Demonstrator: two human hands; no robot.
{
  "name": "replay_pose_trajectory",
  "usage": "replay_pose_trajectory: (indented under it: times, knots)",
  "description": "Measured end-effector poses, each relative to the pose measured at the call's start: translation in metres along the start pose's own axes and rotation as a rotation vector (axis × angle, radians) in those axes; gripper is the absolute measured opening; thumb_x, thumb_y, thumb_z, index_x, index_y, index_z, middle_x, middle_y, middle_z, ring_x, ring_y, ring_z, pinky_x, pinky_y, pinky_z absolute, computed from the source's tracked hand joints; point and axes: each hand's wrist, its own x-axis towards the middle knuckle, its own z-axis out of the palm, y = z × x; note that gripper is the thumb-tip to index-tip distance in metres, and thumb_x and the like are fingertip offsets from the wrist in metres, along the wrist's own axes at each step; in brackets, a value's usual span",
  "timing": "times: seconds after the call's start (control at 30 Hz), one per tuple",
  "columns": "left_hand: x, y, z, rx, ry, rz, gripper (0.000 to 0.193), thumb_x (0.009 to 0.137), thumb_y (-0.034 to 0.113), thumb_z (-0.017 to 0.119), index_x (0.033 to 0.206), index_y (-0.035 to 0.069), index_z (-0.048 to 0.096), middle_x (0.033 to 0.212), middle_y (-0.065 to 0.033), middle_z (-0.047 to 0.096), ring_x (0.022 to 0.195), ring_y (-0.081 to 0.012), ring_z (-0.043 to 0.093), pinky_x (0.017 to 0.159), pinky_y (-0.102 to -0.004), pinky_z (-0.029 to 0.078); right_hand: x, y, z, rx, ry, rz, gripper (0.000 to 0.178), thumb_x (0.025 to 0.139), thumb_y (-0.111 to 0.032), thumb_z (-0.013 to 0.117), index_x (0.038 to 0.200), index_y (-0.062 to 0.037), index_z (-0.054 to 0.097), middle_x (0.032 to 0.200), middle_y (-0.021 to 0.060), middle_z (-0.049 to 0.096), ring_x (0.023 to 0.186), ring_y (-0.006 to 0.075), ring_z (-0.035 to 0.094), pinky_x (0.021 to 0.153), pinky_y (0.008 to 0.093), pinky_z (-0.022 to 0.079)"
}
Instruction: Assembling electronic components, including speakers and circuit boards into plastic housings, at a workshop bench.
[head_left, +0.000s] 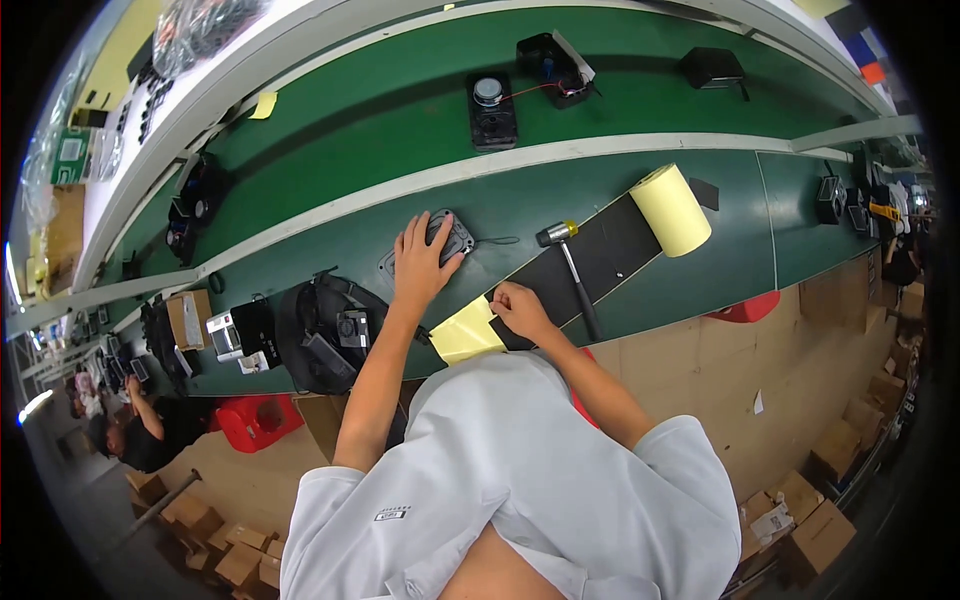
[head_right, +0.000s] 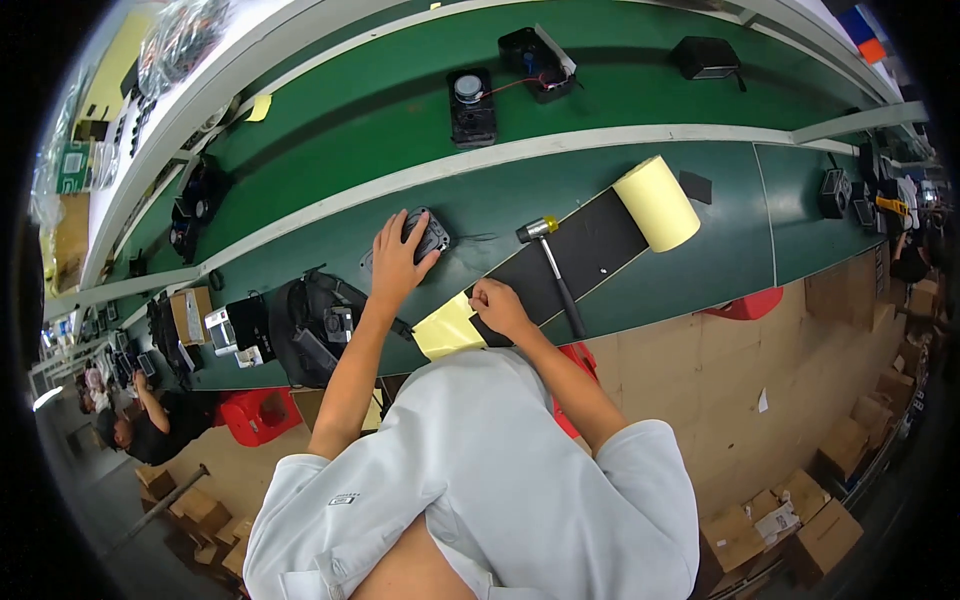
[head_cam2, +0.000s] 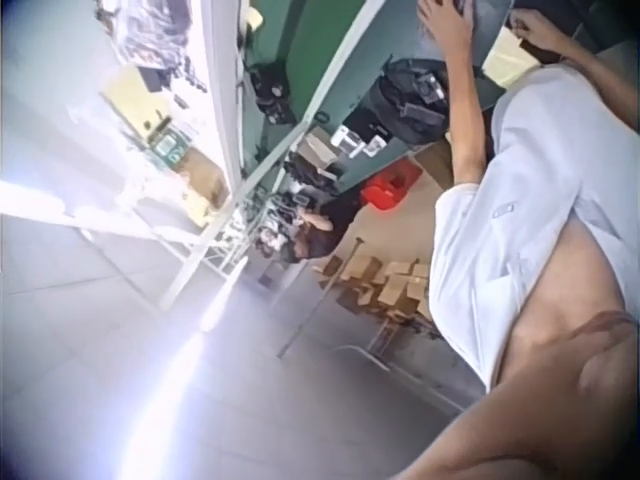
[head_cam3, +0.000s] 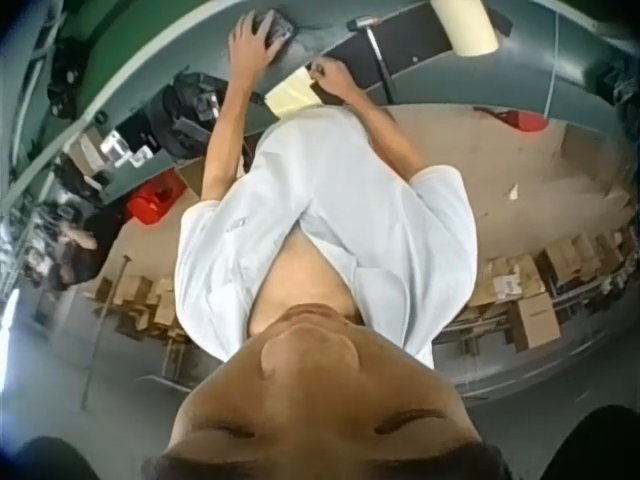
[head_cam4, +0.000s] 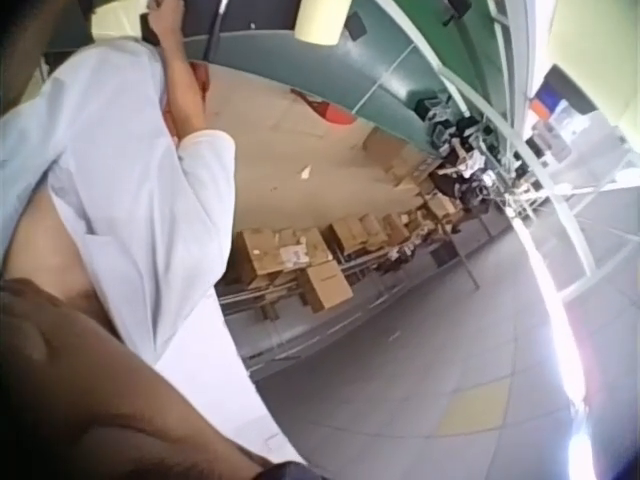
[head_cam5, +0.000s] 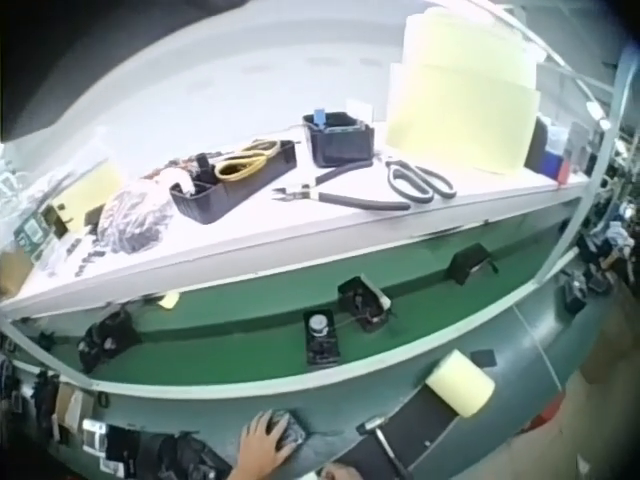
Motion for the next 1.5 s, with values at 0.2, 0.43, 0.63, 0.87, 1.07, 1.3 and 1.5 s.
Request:
replay_pose_trajectory:
  times: [0.2,0.43,0.63,0.87,1.07,1.3,1.5]
  knots:
    - [0.001,0.007,-0.002,-0.009,0.025,-0.004,0.066,0.079,0.033,0.076,0.140,0.021,0.055,0.142,-0.0215,0.045,0.131,-0.0411,0.043,0.106,-0.0572,0.035,-0.002,0.001,0.001,0.044,0.042,-0.026,0.014,0.080,-0.004,0.073,0.082,0.0009,0.060,0.070,0.0107,0.060,0.060,0.0212,0.059,0.059,0.0340,0.048]
    - [0.000,0.007,-0.002,-0.065,-0.025,-0.063,0.064,0.081,0.032,0.075,0.140,0.021,0.054,0.146,-0.0210,0.041,0.134,-0.0410,0.039,0.110,-0.0609,0.028,-0.007,-0.010,-0.005,0.028,-0.094,-0.034,0.016,0.080,-0.008,0.072,0.084,0.0008,0.059,0.075,0.0144,0.063,0.066,0.0299,0.063,0.062,0.0403,0.050]
    - [0.002,0.006,-0.001,-0.105,-0.042,-0.089,0.067,0.079,0.034,0.076,0.141,0.022,0.053,0.147,-0.0204,0.039,0.136,-0.0408,0.036,0.111,-0.0626,0.025,-0.008,-0.017,0.025,-0.256,-0.144,-0.172,0.030,0.079,-0.016,0.076,0.097,-0.0037,0.055,0.081,0.0147,0.066,0.071,0.0329,0.066,0.064,0.0424,0.052]
    - [-0.002,0.018,-0.014,0.185,-0.211,-0.139,0.104,0.060,0.041,0.089,0.150,0.028,0.039,0.154,-0.0132,0.032,0.137,-0.0439,0.034,0.108,-0.0640,0.028,0.012,-0.030,0.022,-0.527,-0.096,-0.033,0.035,0.084,-0.026,0.071,0.102,-0.0015,0.053,0.087,0.0160,0.067,0.077,0.0377,0.069,0.066,0.0480,0.055]
    - [-0.007,0.008,-0.001,0.124,-0.052,-0.097,0.111,0.062,0.046,0.086,0.154,0.017,0.031,0.154,-0.0120,0.034,0.137,-0.0404,0.035,0.106,-0.0616,0.030,0.048,-0.046,-0.043,-0.402,0.379,-0.046,0.032,0.087,-0.030,0.070,0.096,-0.0022,0.057,0.090,0.0186,0.065,0.082,0.0366,0.065,0.072,0.0468,0.053]
    - [-0.001,0.003,0.011,-0.013,-0.091,-0.264,0.108,0.063,0.053,0.083,0.148,0.006,0.036,0.145,-0.0147,0.044,0.132,-0.0336,0.040,0.107,-0.0541,0.029,0.040,0.000,-0.089,-0.763,0.450,0.371,0.047,0.086,-0.038,0.071,0.105,0.0017,0.056,0.108,0.0221,0.063,0.093,0.0402,0.066,0.079,0.0496,0.054]
    - [0.009,0.005,0.006,-0.025,-0.209,-0.360,0.114,0.059,0.051,0.088,0.150,0.014,0.031,0.146,-0.0101,0.042,0.133,-0.0324,0.038,0.109,-0.0527,0.026,0.032,0.037,-0.103,-0.698,0.176,0.108,0.040,0.088,-0.024,0.071,0.112,0.0015,0.051,0.092,0.0181,0.067,0.079,0.0356,0.070,0.067,0.0447,0.058]
